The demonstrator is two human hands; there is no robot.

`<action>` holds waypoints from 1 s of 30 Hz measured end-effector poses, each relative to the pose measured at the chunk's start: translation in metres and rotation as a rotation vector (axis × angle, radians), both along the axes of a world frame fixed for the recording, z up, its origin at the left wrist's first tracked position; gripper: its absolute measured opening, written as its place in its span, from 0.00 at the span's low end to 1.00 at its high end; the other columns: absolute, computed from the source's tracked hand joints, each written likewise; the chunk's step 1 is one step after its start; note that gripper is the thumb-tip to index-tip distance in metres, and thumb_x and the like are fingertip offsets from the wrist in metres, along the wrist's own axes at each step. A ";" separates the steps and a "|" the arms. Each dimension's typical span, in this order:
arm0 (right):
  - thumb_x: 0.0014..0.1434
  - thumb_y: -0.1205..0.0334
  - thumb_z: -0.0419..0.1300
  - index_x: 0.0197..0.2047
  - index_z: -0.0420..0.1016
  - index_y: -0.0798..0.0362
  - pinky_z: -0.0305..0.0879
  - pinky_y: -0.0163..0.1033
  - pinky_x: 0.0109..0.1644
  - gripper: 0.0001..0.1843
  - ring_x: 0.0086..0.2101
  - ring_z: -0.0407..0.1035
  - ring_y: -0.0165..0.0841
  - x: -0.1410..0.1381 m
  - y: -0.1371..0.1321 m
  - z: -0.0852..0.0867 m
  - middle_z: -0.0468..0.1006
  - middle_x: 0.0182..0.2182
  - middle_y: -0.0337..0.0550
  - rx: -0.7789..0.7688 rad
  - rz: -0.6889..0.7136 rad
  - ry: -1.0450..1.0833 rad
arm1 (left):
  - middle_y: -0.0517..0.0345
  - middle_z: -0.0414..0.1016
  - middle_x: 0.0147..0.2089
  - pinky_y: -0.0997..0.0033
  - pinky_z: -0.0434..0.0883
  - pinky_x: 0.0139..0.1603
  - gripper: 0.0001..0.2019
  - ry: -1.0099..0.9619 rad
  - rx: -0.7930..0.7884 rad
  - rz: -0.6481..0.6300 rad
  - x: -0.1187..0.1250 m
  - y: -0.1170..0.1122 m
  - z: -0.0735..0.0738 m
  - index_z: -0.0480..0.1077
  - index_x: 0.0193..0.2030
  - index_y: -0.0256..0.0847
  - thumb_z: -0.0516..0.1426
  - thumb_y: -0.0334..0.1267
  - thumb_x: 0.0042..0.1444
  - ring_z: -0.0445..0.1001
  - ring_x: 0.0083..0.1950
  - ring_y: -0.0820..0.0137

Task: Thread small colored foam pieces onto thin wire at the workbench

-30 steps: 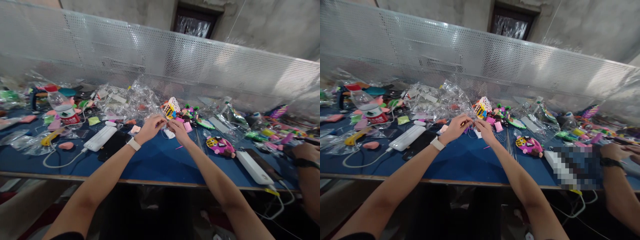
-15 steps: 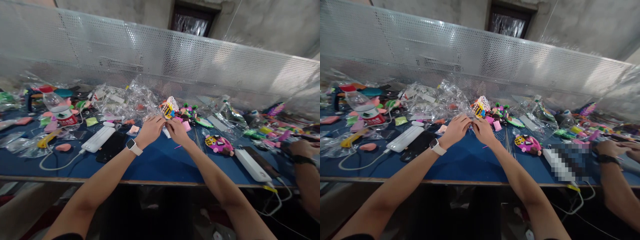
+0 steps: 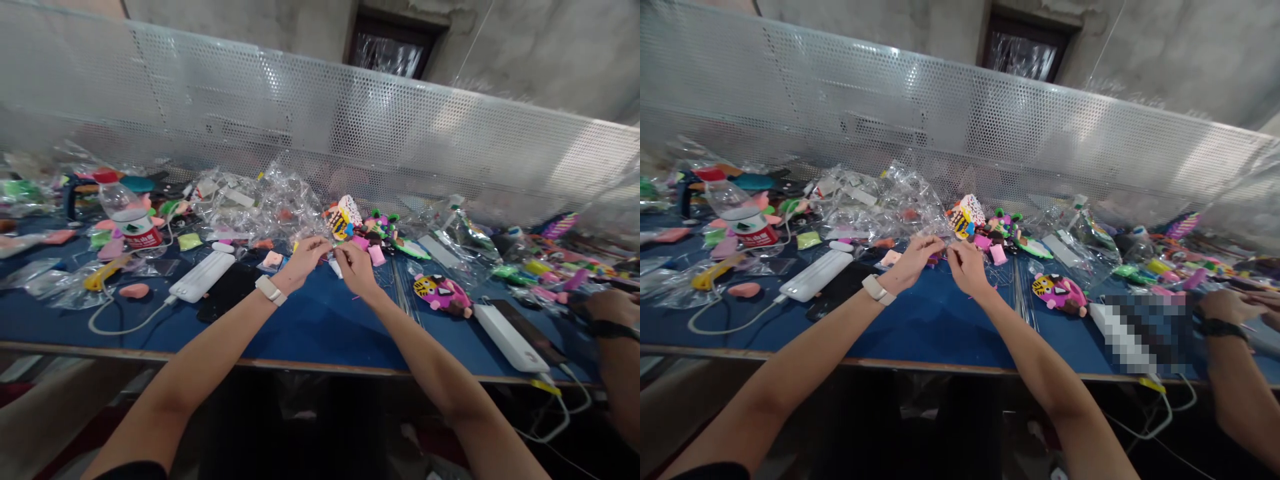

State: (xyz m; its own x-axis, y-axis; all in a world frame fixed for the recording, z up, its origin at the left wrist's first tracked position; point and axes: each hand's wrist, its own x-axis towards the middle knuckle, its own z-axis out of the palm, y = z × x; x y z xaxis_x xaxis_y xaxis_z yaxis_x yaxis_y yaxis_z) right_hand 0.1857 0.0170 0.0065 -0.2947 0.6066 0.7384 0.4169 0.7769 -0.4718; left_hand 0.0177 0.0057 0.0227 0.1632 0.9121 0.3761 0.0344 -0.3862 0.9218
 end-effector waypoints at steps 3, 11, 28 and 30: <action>0.68 0.58 0.54 0.30 0.69 0.50 0.55 0.40 0.32 0.14 0.27 0.62 0.33 -0.004 0.001 0.000 0.68 0.24 0.37 -0.216 0.053 0.212 | 0.56 0.74 0.36 0.69 0.70 0.37 0.09 0.126 0.318 0.177 -0.001 -0.005 -0.001 0.74 0.36 0.39 0.60 0.40 0.67 0.71 0.35 0.71; 0.65 0.53 0.56 0.26 0.68 0.49 0.51 0.39 0.30 0.16 0.24 0.56 0.31 -0.002 0.000 0.007 0.60 0.20 0.34 -0.345 0.152 0.302 | 0.55 0.81 0.49 0.56 0.66 0.53 0.07 0.764 0.978 0.473 -0.012 -0.011 0.004 0.79 0.46 0.46 0.58 0.38 0.71 0.74 0.49 0.63; 0.73 0.56 0.51 0.32 0.70 0.48 0.59 0.47 0.43 0.17 0.31 0.66 0.36 0.013 -0.007 0.017 0.73 0.27 0.39 0.123 0.048 0.016 | 0.55 0.81 0.44 0.59 0.65 0.51 0.12 0.602 0.794 0.333 -0.002 -0.015 0.002 0.73 0.46 0.42 0.50 0.42 0.76 0.73 0.48 0.63; 0.72 0.57 0.51 0.32 0.70 0.48 0.58 0.48 0.44 0.16 0.32 0.66 0.37 0.016 -0.006 0.019 0.73 0.26 0.40 0.156 0.024 -0.040 | 0.54 0.80 0.43 0.59 0.66 0.50 0.11 0.559 0.719 0.275 0.000 -0.013 0.002 0.72 0.45 0.42 0.51 0.42 0.76 0.72 0.46 0.63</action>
State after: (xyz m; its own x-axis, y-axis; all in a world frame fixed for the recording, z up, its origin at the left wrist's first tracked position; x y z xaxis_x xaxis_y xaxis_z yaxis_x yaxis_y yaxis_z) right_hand 0.2020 0.0106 0.0252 -0.3391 0.4775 0.8105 0.4132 0.8496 -0.3276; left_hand 0.0179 -0.0075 0.0249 0.3030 0.5259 0.7948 0.5728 -0.7670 0.2892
